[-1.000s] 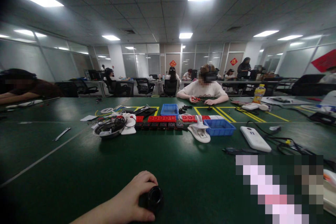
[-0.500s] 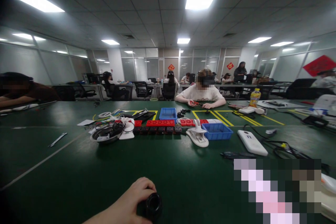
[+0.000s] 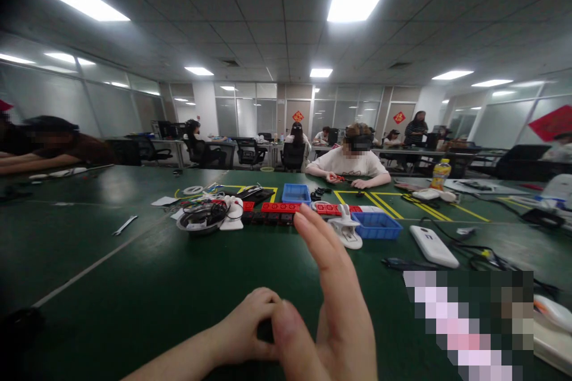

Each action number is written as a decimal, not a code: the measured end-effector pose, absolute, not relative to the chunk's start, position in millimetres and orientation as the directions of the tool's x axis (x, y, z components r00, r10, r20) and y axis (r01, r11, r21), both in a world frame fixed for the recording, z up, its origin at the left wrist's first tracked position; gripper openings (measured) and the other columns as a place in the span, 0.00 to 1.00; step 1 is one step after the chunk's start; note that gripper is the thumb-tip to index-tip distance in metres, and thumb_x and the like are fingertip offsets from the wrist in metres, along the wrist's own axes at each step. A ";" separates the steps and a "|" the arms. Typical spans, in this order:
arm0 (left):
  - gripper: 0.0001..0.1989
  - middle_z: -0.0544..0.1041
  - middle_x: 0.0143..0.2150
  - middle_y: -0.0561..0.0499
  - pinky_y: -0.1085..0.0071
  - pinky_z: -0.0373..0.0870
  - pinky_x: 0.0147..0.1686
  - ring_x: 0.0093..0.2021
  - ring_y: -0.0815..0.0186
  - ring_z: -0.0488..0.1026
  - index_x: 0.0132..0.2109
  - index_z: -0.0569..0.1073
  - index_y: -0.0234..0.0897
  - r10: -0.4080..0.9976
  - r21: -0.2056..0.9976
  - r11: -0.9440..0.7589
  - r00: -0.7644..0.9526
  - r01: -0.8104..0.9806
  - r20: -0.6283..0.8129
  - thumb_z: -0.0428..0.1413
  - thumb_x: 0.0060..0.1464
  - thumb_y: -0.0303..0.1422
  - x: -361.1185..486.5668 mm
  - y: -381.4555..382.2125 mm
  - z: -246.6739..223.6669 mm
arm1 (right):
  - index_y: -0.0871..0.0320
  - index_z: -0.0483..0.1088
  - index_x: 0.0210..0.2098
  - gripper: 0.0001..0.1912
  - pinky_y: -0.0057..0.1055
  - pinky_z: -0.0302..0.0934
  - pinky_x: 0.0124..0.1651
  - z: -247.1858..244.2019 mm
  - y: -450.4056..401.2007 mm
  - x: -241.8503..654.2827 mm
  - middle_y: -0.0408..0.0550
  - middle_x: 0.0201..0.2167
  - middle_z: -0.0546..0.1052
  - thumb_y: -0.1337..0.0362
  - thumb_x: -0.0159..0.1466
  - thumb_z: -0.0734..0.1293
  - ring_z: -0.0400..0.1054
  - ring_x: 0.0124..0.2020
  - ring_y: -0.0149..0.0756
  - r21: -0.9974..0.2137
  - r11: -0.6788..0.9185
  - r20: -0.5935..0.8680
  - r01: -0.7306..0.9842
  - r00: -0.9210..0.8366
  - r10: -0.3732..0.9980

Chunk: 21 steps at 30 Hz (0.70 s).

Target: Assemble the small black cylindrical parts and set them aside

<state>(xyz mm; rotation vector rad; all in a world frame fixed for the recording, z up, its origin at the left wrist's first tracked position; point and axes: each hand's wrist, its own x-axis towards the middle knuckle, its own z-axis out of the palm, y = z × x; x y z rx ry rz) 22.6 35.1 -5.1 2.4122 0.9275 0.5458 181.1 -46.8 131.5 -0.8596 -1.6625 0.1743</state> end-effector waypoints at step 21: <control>0.27 0.66 0.36 0.54 0.68 0.61 0.39 0.38 0.62 0.63 0.36 0.68 0.37 0.788 0.568 -0.579 0.580 0.585 0.207 0.66 0.29 0.45 33.3 29.8 -5.3 | 0.57 0.65 0.34 0.10 0.33 0.61 0.37 1.3 8.0 201.7 0.47 0.32 0.65 0.57 0.60 0.60 0.62 0.35 0.37 -0.654 0.560 0.424 0.508 -0.367 0.828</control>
